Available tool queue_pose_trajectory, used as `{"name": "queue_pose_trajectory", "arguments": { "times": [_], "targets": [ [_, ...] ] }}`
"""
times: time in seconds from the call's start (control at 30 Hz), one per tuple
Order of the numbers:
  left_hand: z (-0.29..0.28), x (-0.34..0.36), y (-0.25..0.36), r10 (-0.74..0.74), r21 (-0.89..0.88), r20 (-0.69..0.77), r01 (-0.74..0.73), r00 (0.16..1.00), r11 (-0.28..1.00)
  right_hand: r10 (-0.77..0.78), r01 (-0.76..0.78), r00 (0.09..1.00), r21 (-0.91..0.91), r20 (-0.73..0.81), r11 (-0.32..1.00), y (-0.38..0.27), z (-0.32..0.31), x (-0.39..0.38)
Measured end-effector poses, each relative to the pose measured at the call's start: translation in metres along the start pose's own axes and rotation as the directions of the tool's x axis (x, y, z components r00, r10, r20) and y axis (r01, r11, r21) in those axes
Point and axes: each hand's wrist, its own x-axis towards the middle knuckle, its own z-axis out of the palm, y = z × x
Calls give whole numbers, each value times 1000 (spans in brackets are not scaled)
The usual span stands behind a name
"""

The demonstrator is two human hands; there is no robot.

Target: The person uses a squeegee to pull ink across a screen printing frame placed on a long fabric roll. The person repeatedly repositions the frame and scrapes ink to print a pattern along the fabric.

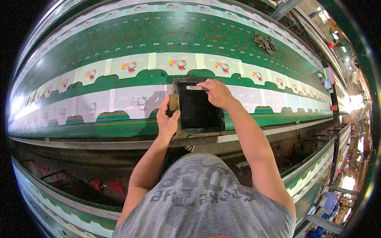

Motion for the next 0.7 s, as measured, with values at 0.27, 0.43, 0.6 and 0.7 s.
{"name": "queue_pose_trajectory", "arguments": {
  "times": [0.27, 0.43, 0.6, 0.7],
  "targets": [
    [3, -7, 9, -22, 14, -17, 22, 1000, 1000, -93, 94, 996, -61, 8, 994, -47, 20, -75],
    [11, -12, 14, -22, 76, -53, 26, 998, 997, -95, 97, 995, -75, 28, 992, -85, 20, -119],
    [19, -13, 18, 71, 290, -78, -45, 994, 956, -139, 137, 989, -39, -53, 990, -76, 26, -136],
    [27, -13, 25, 79, 305, -94, -46, 992, 951, -103, 121, 984, 117, -148, 986, -66, 19, -148]
  ]
}}
